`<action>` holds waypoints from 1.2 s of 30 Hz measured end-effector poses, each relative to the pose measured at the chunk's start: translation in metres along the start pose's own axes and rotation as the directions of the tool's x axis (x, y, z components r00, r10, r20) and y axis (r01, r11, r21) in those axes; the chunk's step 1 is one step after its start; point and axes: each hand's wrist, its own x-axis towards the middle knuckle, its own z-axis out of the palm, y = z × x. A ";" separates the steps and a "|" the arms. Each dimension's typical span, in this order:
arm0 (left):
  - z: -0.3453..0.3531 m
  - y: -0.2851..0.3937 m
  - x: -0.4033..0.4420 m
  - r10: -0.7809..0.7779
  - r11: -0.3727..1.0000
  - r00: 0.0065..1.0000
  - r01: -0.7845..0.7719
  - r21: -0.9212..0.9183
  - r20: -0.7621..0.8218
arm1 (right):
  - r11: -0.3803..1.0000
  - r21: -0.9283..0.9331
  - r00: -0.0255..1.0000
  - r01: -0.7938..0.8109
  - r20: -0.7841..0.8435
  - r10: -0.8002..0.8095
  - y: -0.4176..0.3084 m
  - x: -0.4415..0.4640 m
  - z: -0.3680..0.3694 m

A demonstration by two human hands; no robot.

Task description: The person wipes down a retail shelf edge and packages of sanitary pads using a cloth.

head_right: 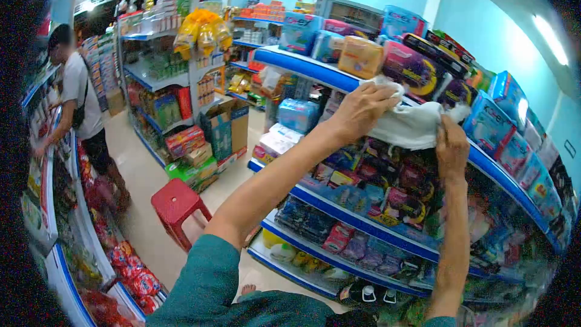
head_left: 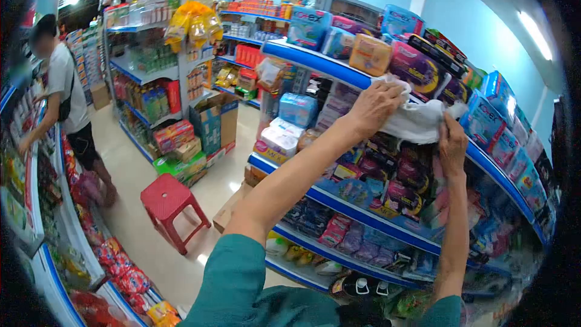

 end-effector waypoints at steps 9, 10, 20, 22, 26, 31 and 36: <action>-0.034 -0.029 -0.037 -0.060 0.978 0.996 0.072 0.194 -0.067 | 0.954 -0.099 0.959 0.284 0.013 -0.284 -0.021 -0.005 0.022; -0.037 -0.031 -0.042 -0.072 0.982 0.996 0.079 0.174 -0.044 | 0.952 -0.107 0.958 0.285 0.007 -0.286 -0.031 -0.003 0.028; -0.032 -0.050 -0.066 -0.076 0.987 0.978 0.102 0.127 -0.194 | 0.952 -0.100 0.957 0.288 0.002 -0.290 -0.079 0.018 0.053; -0.029 -0.052 -0.066 -0.070 0.989 0.968 0.098 0.111 -0.240 | 0.949 -0.092 0.952 0.300 -0.026 -0.303 -0.080 0.025 0.062; -0.036 -0.062 -0.073 -0.029 0.997 0.972 0.044 0.057 -0.234 | 0.973 -0.096 0.978 0.208 0.005 -0.209 -0.098 0.034 0.074; -0.064 -0.092 -0.085 0.040 0.998 0.991 -0.032 0.057 -0.130 | 0.976 -0.086 0.975 0.198 -0.088 -0.206 -0.120 0.042 0.095; -0.090 -0.122 -0.095 0.070 0.996 0.994 -0.064 0.069 -0.087 | 0.980 -0.112 0.975 0.162 -0.134 -0.176 -0.145 0.042 0.102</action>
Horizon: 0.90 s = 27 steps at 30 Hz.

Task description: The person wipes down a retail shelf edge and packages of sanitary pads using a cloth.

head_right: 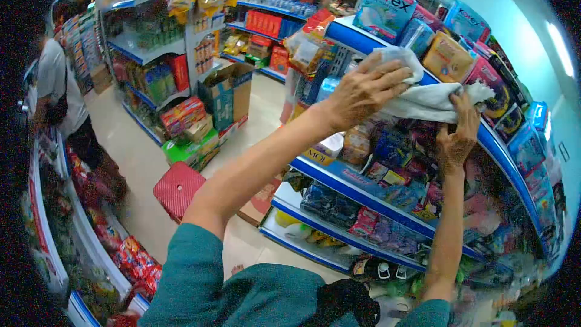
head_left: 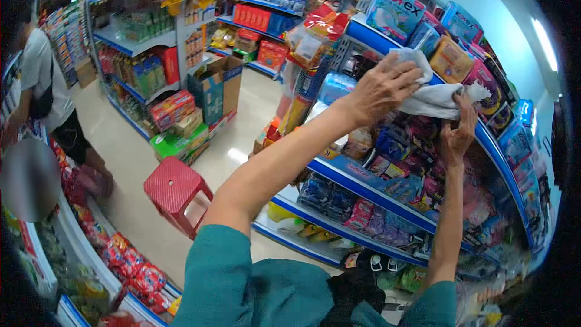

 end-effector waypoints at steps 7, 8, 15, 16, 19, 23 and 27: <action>-0.018 -0.040 -0.004 -0.019 0.999 0.997 0.016 0.034 0.070 | 0.999 -0.017 0.999 -0.046 -0.019 0.046 -0.031 0.006 0.002; -0.021 -0.044 -0.005 -0.006 0.999 0.996 0.003 0.044 0.084 | 0.998 -0.017 0.998 -0.053 -0.027 0.052 -0.037 0.006 0.003; -0.039 -0.068 -0.018 0.008 1.000 0.990 -0.004 -0.029 0.140 | 0.998 -0.004 0.995 -0.064 -0.078 0.063 -0.063 0.003 0.015; -0.040 -0.072 -0.020 0.013 0.998 0.990 -0.005 -0.062 0.138 | 0.998 0.000 0.994 -0.065 -0.093 0.065 -0.061 0.002 0.018; -0.043 -0.083 -0.016 0.018 0.996 0.993 -0.007 -0.090 0.113 | 0.997 0.000 0.988 -0.072 -0.134 0.072 -0.059 0.003 0.021; -0.052 -0.084 -0.018 -0.082 0.979 0.990 0.101 -0.178 0.116 | 1.000 0.031 0.992 -0.001 -0.130 0.005 -0.074 0.009 0.018; -0.057 -0.088 -0.013 -0.245 0.911 0.966 0.258 -0.321 0.082 | 0.991 0.061 0.990 0.120 -0.075 -0.116 -0.090 0.032 0.016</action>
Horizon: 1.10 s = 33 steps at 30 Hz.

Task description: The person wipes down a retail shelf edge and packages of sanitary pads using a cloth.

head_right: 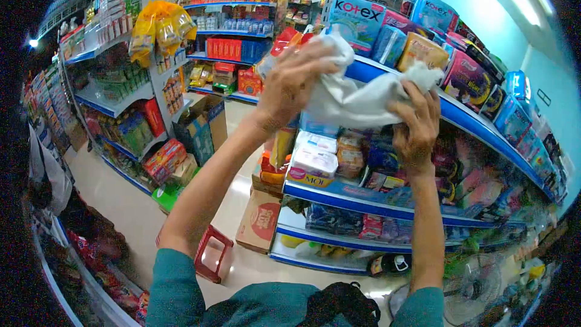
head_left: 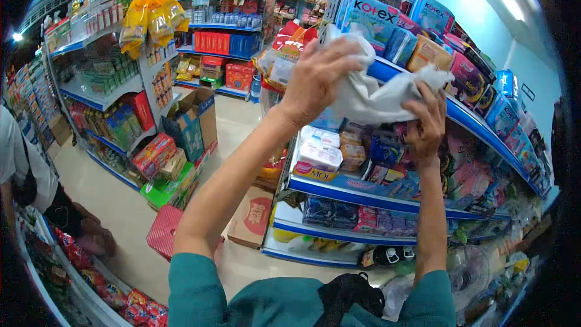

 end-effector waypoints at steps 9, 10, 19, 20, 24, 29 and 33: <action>0.004 -0.016 0.039 -0.359 0.901 0.902 0.401 -0.162 0.238 | 0.978 0.103 0.983 -0.180 0.042 0.177 0.028 0.010 0.012; 0.005 -0.015 0.037 -0.374 0.892 0.891 0.421 -0.162 0.257 | 0.978 0.104 0.984 -0.180 0.035 0.177 0.028 0.010 0.012; 0.000 -0.009 0.009 -0.305 0.920 0.951 0.282 -0.273 -0.045 | 0.995 0.095 1.000 -0.015 0.012 0.014 0.022 -0.005 0.022; 0.000 -0.006 0.001 -0.290 0.932 0.951 0.255 -0.257 -0.110 | 0.995 0.096 1.000 0.012 0.005 -0.012 0.023 -0.007 0.022; -0.001 0.007 -0.034 -0.301 0.947 0.920 0.257 -0.194 -0.252 | 0.991 0.067 0.993 0.118 -0.017 -0.117 0.009 -0.016 0.030; 0.016 0.019 -0.101 -0.548 0.830 0.817 0.505 -0.237 -0.176 | 0.992 0.097 0.994 0.086 0.060 -0.092 0.000 -0.053 0.033; 0.039 0.001 -0.148 -0.624 0.773 0.777 0.599 -0.209 -0.078 | 0.929 0.336 0.916 -0.152 0.400 0.005 -0.018 -0.111 0.066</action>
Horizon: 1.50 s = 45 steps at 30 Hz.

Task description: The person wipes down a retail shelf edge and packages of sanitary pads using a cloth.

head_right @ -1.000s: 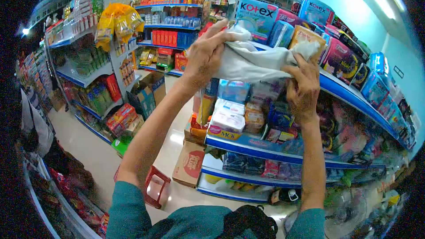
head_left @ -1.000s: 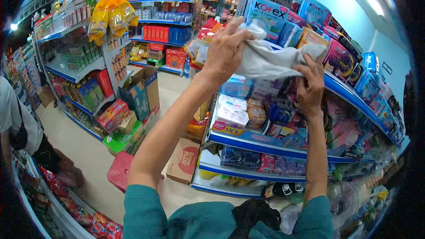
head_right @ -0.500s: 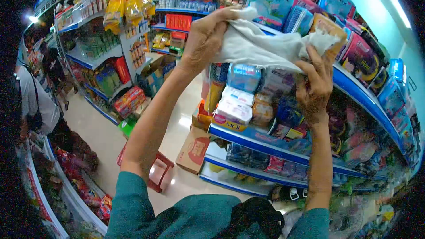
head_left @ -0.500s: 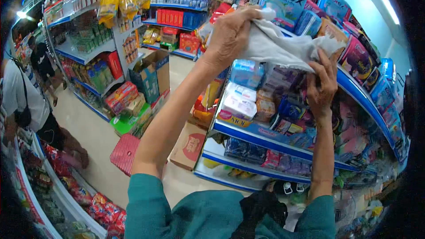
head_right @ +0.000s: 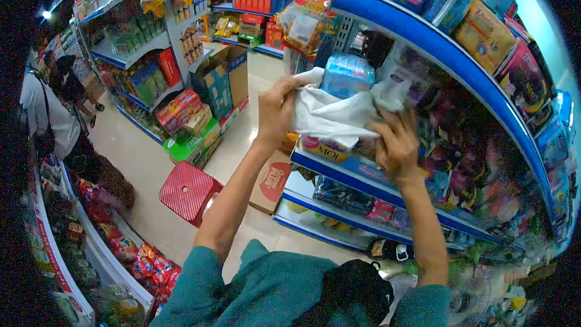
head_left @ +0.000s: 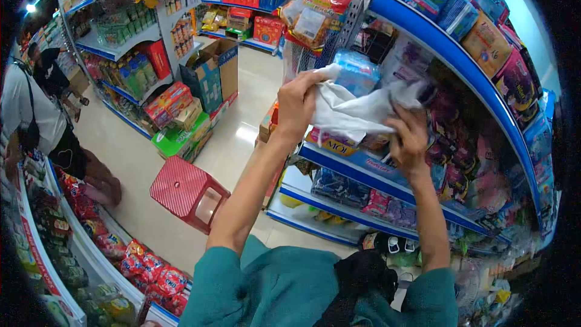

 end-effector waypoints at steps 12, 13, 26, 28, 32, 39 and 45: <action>0.017 -0.105 -0.044 -0.251 0.967 0.868 0.204 0.154 0.429 | 0.880 0.007 0.767 -0.475 0.493 0.410 -0.032 0.008 0.057; 0.020 -0.106 -0.053 -0.182 0.980 0.898 0.134 0.145 0.401 | 0.881 0.004 0.771 -0.473 0.485 0.412 -0.038 0.011 0.062; 0.019 -0.072 -0.098 0.033 0.997 0.869 -0.066 0.050 0.493 | 0.927 -0.163 0.915 -0.339 0.174 0.365 -0.060 -0.015 0.113; 0.011 -0.068 -0.097 0.072 0.988 0.863 -0.131 0.084 0.501 | 0.926 -0.205 0.927 -0.318 0.137 0.348 -0.069 -0.016 0.115; 0.005 -0.065 -0.102 0.089 0.990 0.882 -0.129 0.053 0.464 | 0.926 -0.242 0.941 -0.291 0.105 0.323 -0.077 -0.025 0.116; 0.008 -0.075 -0.104 -0.018 0.997 0.878 0.053 -0.060 0.479 | 0.942 -0.145 0.939 -0.302 0.123 0.320 -0.069 -0.035 0.112; 0.008 -0.073 -0.110 -0.002 0.998 0.941 0.023 -0.058 0.340 | 0.963 -0.166 0.960 -0.211 0.151 0.236 -0.079 -0.052 0.110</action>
